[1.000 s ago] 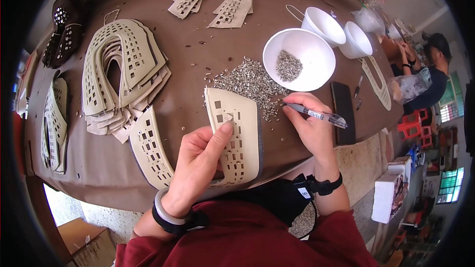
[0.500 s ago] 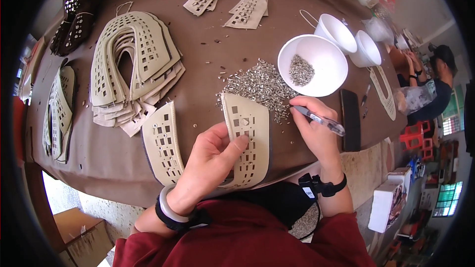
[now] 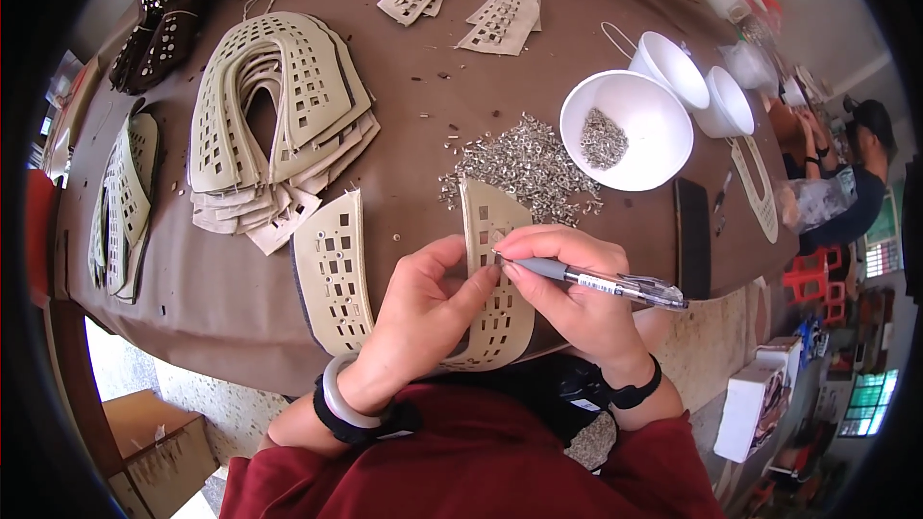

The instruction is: The person is applying small decorative studs or rhinestones to punched-out shoe upper patterns using an applicator pen tool.

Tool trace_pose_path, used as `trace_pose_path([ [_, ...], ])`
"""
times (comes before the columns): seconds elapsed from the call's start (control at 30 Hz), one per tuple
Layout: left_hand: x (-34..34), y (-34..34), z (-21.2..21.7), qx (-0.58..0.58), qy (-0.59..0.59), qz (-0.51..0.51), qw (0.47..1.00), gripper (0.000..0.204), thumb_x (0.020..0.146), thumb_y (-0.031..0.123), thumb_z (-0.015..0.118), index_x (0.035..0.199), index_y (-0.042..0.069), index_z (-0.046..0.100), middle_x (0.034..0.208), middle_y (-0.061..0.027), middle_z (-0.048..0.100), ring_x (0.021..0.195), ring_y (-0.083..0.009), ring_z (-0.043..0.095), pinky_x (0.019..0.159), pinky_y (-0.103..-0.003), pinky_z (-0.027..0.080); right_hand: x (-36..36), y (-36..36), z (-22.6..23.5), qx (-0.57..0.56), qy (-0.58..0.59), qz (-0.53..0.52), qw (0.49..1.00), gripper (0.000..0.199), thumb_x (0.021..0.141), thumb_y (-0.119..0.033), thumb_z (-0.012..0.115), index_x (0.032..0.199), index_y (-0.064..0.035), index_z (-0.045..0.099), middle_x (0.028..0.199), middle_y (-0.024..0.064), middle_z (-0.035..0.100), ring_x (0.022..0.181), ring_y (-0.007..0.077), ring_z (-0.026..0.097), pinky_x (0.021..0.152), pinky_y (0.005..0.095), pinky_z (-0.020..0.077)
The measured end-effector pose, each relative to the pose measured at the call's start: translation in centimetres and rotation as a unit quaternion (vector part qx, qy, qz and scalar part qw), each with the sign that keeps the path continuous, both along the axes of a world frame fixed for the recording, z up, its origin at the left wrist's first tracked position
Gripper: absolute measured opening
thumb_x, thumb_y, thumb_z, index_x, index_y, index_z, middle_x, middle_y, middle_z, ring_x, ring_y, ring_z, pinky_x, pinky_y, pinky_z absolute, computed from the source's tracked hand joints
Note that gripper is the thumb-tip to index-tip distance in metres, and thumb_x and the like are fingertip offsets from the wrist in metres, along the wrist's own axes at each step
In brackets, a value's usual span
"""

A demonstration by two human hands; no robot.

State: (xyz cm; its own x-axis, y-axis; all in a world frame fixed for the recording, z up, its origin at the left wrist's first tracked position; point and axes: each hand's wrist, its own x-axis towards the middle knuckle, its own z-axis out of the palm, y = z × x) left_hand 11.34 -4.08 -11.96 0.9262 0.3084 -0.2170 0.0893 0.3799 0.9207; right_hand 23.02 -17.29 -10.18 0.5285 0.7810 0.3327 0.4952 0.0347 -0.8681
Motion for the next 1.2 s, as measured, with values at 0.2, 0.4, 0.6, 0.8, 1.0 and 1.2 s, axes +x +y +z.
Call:
trace_pose_path([
  [0.2, -0.1, -0.3, -0.5, 0.018, -0.004, 0.007, 1.0, 0.02, 0.095, 0.004, 0.057, 0.113, -0.005, 0.061, 0.093, -0.0035, 0.067, 0.081, -0.005, 0.061, 0.067, -0.022, 0.05, -0.3, 0.1, 0.0, -0.013, -0.009, -0.016, 1.0, 0.012, 0.082, 0.001, 0.068, 0.094, 0.0003, 0.068, 0.096, 0.0122, 0.07, 0.081, 0.0188, 0.069, 0.07, 0.0282, 0.0541],
  [0.4, -0.2, -0.3, -0.6, 0.06, -0.011, 0.001, 0.998, 0.024, 0.095, 0.002, 0.057, 0.118, -0.005, 0.058, 0.1, -0.0067, 0.068, 0.088, -0.0088, 0.065, 0.075, -0.023, 0.054, -0.8, 0.2, 0.2, -0.019, -0.063, -0.049, 0.997, 0.013, 0.081, 0.001, 0.07, 0.094, 0.0002, 0.068, 0.096, 0.012, 0.069, 0.08, 0.0207, 0.069, 0.069, 0.0281, 0.0535],
  [0.6, -0.2, -0.6, -0.8, 0.093, -0.008, 0.006, 0.996, 0.024, 0.094, 0.0, 0.057, 0.118, -0.005, 0.058, 0.099, -0.0061, 0.068, 0.084, -0.0075, 0.064, 0.071, -0.022, 0.053, -0.6, 0.0, 0.4, -0.035, -0.08, -0.045, 0.995, 0.015, 0.079, 0.002, 0.07, 0.094, -0.002, 0.069, 0.092, 0.0084, 0.066, 0.074, 0.0193, 0.066, 0.066, 0.0289, 0.0524],
  [0.8, -0.2, -0.6, -0.7, 0.171, -0.002, -0.005, 0.985, 0.025, 0.093, 0.001, 0.059, 0.118, -0.005, 0.058, 0.098, -0.0061, 0.068, 0.082, -0.0068, 0.064, 0.068, -0.021, 0.052, -1.4, 0.1, -0.1, -0.032, -0.11, -0.057, 0.992, 0.016, 0.078, 0.002, 0.071, 0.093, -0.003, 0.07, 0.091, 0.0076, 0.064, 0.072, 0.0197, 0.065, 0.064, 0.0297, 0.0512],
  [1.0, -0.5, -0.8, -0.3, 0.05, 0.011, -0.019, 0.999, 0.025, 0.093, 0.001, 0.061, 0.117, -0.006, 0.059, 0.102, -0.0074, 0.068, 0.087, -0.0091, 0.065, 0.075, -0.024, 0.054, 0.7, -1.2, 0.1, 0.005, 0.032, -0.004, 0.999, 0.02, 0.079, 0.003, 0.07, 0.099, 0.0005, 0.07, 0.089, 0.0111, 0.069, 0.078, 0.0165, 0.066, 0.068, 0.0258, 0.0517],
  [1.2, -0.2, -0.9, -0.4, 0.014, 0.015, -0.022, 1.0, 0.024, 0.093, 0.002, 0.06, 0.115, -0.005, 0.059, 0.095, -0.0069, 0.069, 0.083, -0.0089, 0.065, 0.071, -0.024, 0.053, -0.6, -0.8, -0.1, 0.035, 0.126, -0.131, 0.983, 0.019, 0.078, 0.003, 0.073, 0.097, -0.0001, 0.07, 0.087, 0.0112, 0.069, 0.075, 0.0171, 0.067, 0.065, 0.026, 0.0517],
])
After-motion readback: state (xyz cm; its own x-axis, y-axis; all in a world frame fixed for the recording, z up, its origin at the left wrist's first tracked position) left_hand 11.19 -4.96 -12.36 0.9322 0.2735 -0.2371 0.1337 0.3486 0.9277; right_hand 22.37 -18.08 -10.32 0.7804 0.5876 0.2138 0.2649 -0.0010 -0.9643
